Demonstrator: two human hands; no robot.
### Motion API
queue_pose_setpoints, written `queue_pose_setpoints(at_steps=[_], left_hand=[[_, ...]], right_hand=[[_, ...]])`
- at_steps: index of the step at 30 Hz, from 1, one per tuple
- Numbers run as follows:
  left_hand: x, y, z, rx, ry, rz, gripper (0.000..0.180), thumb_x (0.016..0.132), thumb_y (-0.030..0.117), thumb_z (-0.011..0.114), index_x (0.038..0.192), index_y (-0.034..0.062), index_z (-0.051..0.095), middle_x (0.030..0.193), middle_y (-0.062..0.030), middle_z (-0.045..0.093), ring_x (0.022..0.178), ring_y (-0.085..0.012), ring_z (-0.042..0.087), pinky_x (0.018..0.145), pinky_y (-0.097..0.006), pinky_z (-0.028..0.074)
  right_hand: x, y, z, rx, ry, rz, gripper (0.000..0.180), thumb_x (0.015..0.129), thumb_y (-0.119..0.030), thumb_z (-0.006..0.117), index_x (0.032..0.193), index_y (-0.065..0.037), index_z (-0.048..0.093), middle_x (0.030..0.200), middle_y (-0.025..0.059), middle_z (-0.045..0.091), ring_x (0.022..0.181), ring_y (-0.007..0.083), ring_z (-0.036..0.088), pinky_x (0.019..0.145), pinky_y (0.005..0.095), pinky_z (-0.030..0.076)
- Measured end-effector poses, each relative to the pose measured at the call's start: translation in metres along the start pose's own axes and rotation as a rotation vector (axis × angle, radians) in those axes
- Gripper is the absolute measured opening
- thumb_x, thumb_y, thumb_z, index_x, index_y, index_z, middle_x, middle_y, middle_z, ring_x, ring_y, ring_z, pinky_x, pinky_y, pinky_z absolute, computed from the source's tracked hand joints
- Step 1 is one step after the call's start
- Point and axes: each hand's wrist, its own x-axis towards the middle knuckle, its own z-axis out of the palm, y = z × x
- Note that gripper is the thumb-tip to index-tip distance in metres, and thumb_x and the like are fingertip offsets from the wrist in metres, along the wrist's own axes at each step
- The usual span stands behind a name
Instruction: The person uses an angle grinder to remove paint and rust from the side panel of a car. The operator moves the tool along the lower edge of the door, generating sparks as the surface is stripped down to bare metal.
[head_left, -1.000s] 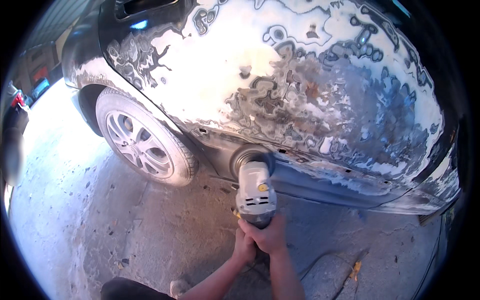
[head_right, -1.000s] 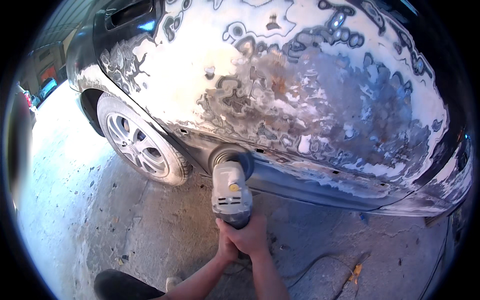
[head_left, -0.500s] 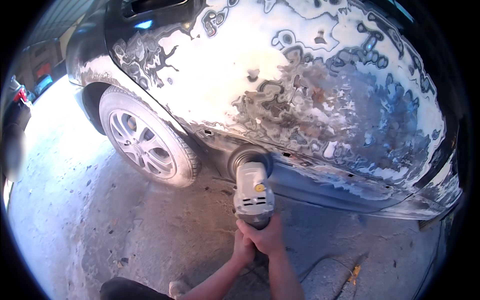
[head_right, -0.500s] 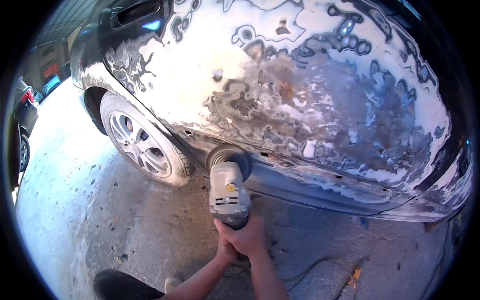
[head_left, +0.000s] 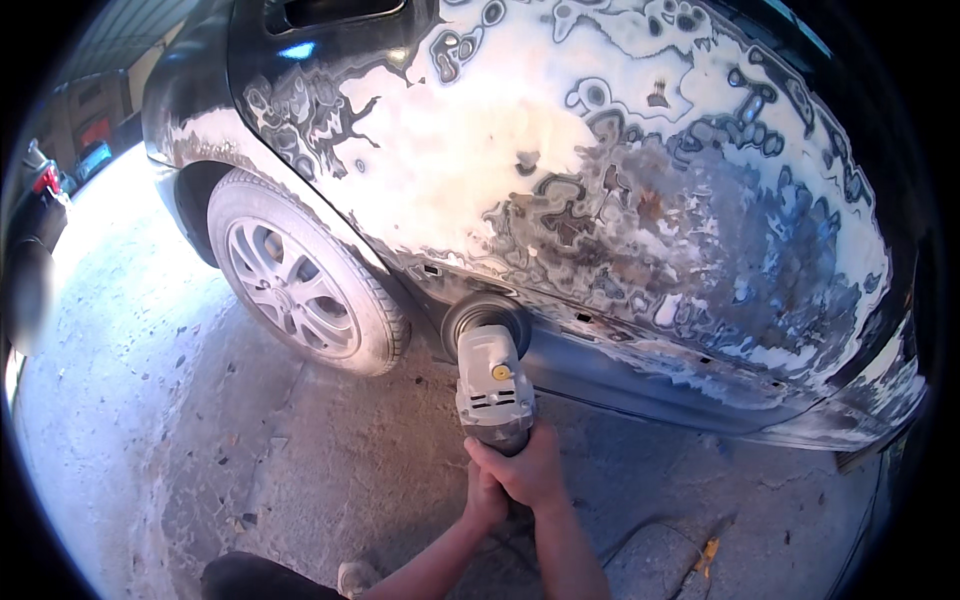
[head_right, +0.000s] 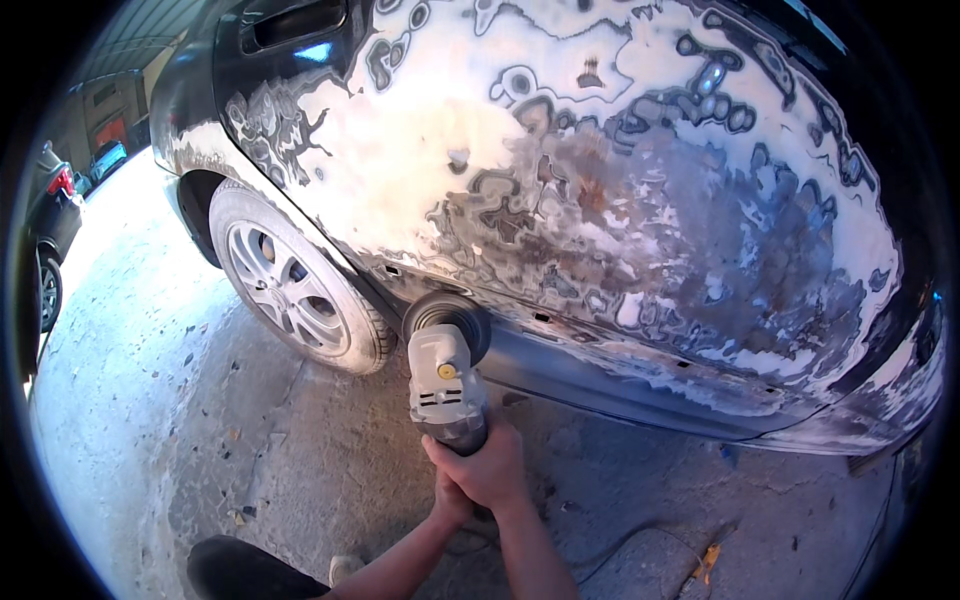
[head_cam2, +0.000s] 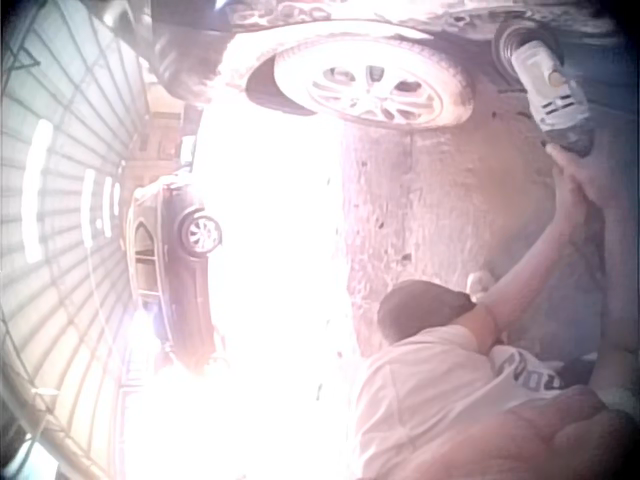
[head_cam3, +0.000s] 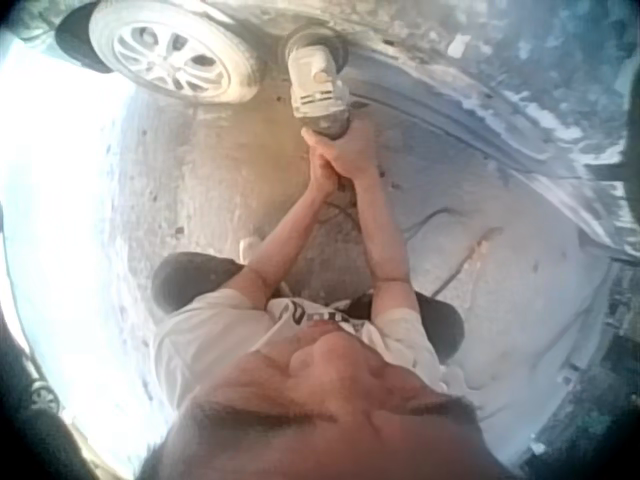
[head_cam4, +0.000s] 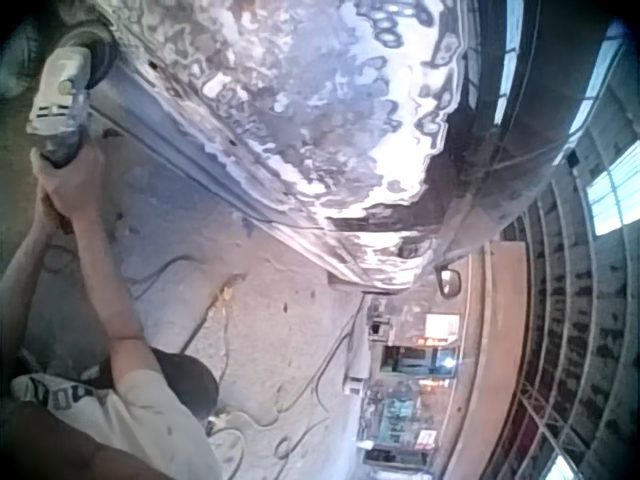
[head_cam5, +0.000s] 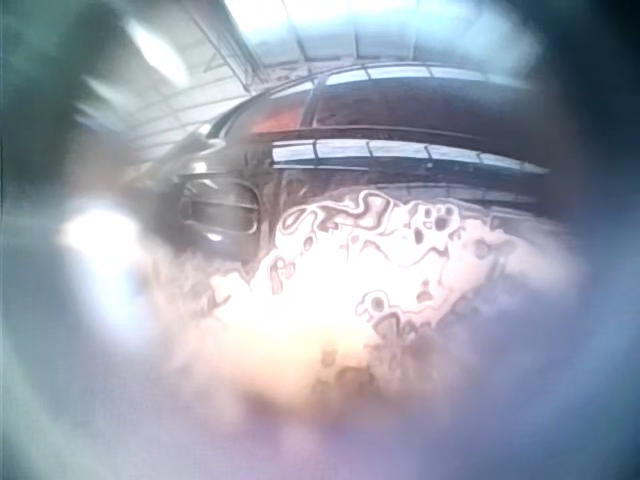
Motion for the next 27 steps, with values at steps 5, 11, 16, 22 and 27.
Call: queue_pose_setpoints(at_steps=[5, 11, 16, 22, 27], left_hand=[[0.001, 0.006, -0.004, 0.073, -0.044, -0.022, 0.058, 0.087, 0.048, 0.040, 0.109, -0.0040, 0.054, 0.104, -0.0122, 0.060, 0.099, -0.0218, 0.057, 0.084, -0.034, 0.045], [0.002, 0.003, -0.001, 0.009, 0.022, -0.025, 0.056, 0.088, 0.046, 0.037, 0.108, -0.0038, 0.054, 0.104, -0.0127, 0.060, 0.099, -0.0219, 0.057, 0.084, -0.034, 0.045], [0.004, 0.003, -0.004, 0.055, 0.070, 0.005, 0.055, 0.087, 0.045, 0.037, 0.106, -0.0033, 0.054, 0.104, -0.0121, 0.060, 0.099, -0.0218, 0.056, 0.084, -0.034, 0.044], [0.005, 0.006, -0.007, 0.010, -0.027, -0.001, 0.051, 0.089, 0.041, 0.039, 0.110, -0.0028, 0.053, 0.109, -0.0117, 0.057, 0.103, -0.0209, 0.053, 0.087, -0.034, 0.042], [0.005, 0.013, -0.005, -0.049, -0.005, -0.034, 0.045, 0.090, 0.033, 0.039, 0.117, -0.0015, 0.049, 0.116, -0.0106, 0.053, 0.108, -0.0205, 0.050, 0.092, -0.033, 0.040]], right_hand=[[0.001, -0.002, 0.001, 0.110, 0.011, -0.034, 0.041, 0.064, -0.021, 0.077, 0.097, -0.001, 0.062, 0.089, 0.0126, 0.067, 0.082, 0.0200, 0.066, 0.074, 0.0319, 0.051], [0.002, -0.006, 0.003, -0.014, 0.005, -0.006, 0.043, 0.064, -0.023, 0.077, 0.097, 0.000, 0.062, 0.088, 0.0124, 0.068, 0.082, 0.0207, 0.066, 0.074, 0.0322, 0.051], [0.008, -0.018, 0.008, -0.051, -0.036, -0.009, 0.042, 0.065, -0.024, 0.077, 0.096, 0.000, 0.062, 0.087, 0.0125, 0.068, 0.081, 0.0214, 0.066, 0.073, 0.0328, 0.051], [0.007, -0.024, 0.009, -0.054, -0.015, -0.009, 0.042, 0.064, -0.024, 0.077, 0.096, -0.001, 0.063, 0.086, 0.0128, 0.068, 0.081, 0.0219, 0.067, 0.073, 0.0328, 0.051], [0.008, -0.030, 0.014, -0.047, -0.003, -0.020, 0.033, 0.065, -0.019, 0.076, 0.091, -0.001, 0.066, 0.084, 0.0080, 0.068, 0.077, 0.0155, 0.064, 0.072, 0.0302, 0.049]])
